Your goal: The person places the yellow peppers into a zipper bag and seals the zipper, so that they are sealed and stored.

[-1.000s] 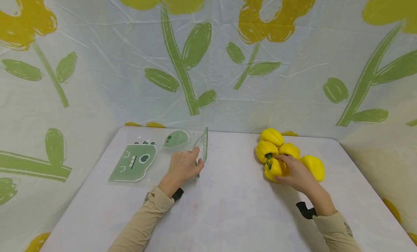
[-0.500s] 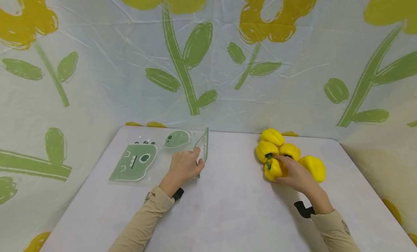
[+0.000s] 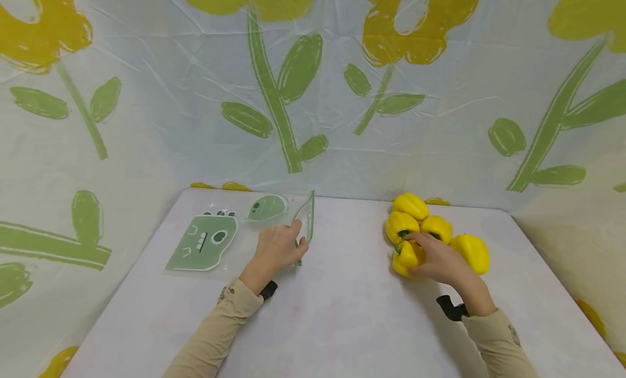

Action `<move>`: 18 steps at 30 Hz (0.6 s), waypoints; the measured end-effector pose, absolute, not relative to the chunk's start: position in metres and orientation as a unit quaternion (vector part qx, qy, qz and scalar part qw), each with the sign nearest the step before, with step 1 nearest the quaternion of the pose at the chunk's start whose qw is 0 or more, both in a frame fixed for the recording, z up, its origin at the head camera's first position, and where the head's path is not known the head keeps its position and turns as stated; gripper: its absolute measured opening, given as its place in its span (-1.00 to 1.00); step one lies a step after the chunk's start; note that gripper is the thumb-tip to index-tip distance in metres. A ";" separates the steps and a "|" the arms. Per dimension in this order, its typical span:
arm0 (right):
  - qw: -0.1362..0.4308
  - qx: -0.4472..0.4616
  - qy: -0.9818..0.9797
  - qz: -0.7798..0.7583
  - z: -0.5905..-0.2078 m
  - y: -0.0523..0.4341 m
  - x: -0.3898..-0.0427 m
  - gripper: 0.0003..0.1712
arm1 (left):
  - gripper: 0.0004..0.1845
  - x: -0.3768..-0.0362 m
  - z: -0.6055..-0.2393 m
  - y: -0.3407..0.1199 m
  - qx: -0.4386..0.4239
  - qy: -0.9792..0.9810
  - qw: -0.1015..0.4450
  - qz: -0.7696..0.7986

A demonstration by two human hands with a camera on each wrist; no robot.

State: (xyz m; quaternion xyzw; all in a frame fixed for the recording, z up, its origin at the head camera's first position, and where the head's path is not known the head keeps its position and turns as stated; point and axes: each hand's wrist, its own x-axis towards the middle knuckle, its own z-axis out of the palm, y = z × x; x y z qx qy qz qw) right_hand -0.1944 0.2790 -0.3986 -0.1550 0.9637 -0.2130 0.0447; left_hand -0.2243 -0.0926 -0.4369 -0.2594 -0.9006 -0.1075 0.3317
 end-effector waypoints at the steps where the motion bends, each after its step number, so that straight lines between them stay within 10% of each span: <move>1: 0.050 -0.153 0.965 -0.209 -0.399 0.278 -0.194 -0.20 | -0.68 -0.224 -0.437 -0.092 -0.258 -0.900 0.334 -0.107; 18: 0.020 -0.192 0.964 -0.181 -0.405 0.248 -0.206 -0.25 | -0.64 -0.223 -0.435 -0.093 -0.256 -0.910 0.308 -0.110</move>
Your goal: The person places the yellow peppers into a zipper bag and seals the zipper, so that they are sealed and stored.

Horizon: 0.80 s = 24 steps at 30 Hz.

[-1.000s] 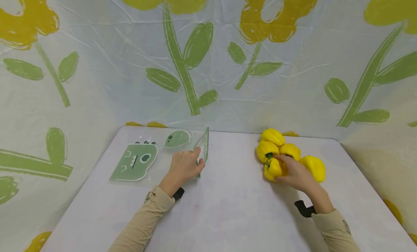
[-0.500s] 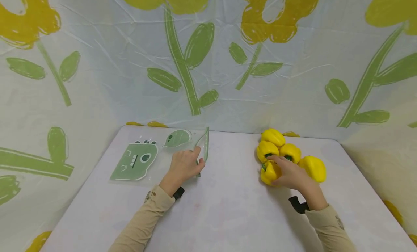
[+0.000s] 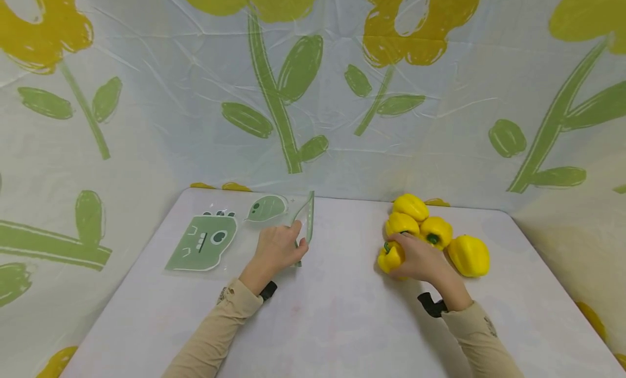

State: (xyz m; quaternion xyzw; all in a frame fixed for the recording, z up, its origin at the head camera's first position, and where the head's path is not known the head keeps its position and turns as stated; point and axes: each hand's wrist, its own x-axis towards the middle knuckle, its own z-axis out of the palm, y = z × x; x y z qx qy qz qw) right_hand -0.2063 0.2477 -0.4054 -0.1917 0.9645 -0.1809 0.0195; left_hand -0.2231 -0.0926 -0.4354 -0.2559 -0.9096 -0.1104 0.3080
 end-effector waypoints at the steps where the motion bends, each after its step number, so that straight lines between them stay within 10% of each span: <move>1: 0.020 -0.194 0.962 -0.191 -0.404 0.246 -0.208 -0.24 | -0.64 -0.223 -0.436 -0.092 -0.256 -0.909 0.308 -0.112; 24: -0.117 -0.044 0.816 -0.565 -0.379 0.173 -0.253 -0.19 | -0.67 -0.224 -0.436 -0.092 -0.247 -0.917 0.296 -0.106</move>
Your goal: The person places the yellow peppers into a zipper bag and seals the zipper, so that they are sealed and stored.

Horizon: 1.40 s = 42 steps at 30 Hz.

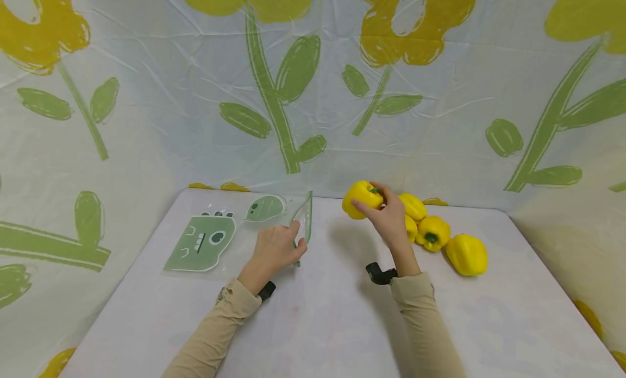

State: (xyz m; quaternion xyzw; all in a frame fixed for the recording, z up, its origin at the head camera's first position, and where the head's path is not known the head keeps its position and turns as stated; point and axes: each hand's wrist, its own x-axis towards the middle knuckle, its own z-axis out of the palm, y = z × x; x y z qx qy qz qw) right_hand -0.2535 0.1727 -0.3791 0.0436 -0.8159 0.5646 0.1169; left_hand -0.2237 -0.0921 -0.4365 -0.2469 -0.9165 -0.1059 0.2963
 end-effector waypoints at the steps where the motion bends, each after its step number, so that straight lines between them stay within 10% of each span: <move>1: 0.121 0.042 -0.800 0.586 -0.379 0.169 -0.255 -0.21 | -0.67 -0.224 -0.436 -0.092 -0.247 -0.917 0.295 -0.106; 16: 0.020 0.040 -0.612 0.790 -0.424 0.112 -0.277 -0.30 | -0.68 -0.223 -0.435 -0.091 -0.241 -0.922 0.283 -0.105; 42: -0.060 0.145 -0.768 0.621 -0.470 0.082 -0.279 -0.22 | -0.83 -0.219 -0.431 -0.089 -0.264 -0.932 0.218 -0.114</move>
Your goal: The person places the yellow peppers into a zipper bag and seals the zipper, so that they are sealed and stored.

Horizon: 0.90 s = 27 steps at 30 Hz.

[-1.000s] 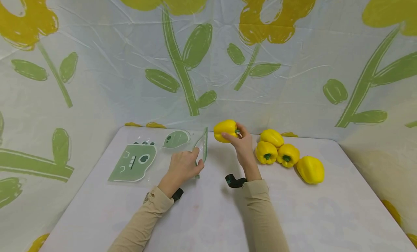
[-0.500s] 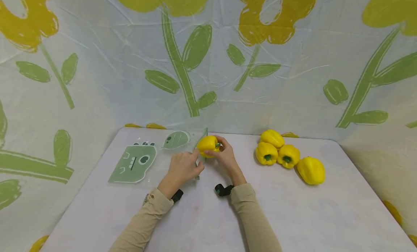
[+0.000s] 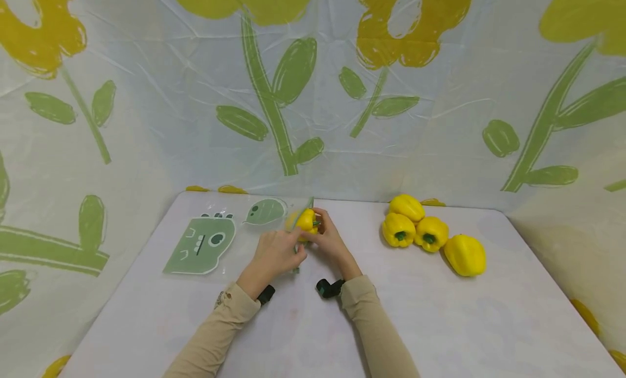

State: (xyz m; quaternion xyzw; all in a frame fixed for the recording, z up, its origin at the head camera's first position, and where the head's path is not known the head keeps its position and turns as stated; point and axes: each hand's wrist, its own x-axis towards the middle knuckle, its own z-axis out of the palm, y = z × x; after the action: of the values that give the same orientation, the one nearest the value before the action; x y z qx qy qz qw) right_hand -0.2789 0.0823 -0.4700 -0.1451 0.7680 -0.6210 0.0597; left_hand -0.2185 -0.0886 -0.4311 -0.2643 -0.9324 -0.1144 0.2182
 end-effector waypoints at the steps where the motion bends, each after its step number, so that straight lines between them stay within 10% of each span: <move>1: 0.062 -0.139 0.772 -0.618 -0.474 0.082 -0.283 -0.21 | -0.84 -0.219 -0.431 -0.089 -0.266 -0.932 0.218 -0.114; 27: 0.118 -0.095 0.816 -0.558 -0.466 0.078 -0.305 -0.20 | -0.86 -0.220 -0.431 -0.089 -0.275 -0.927 0.223 -0.122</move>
State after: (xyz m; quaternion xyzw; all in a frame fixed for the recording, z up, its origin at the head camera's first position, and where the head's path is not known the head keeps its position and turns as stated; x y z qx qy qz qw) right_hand -0.3051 0.0783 -0.4662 -0.0949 0.8157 -0.5583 0.1184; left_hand -0.2199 -0.0888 -0.4312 -0.2754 -0.9273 -0.1216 0.2225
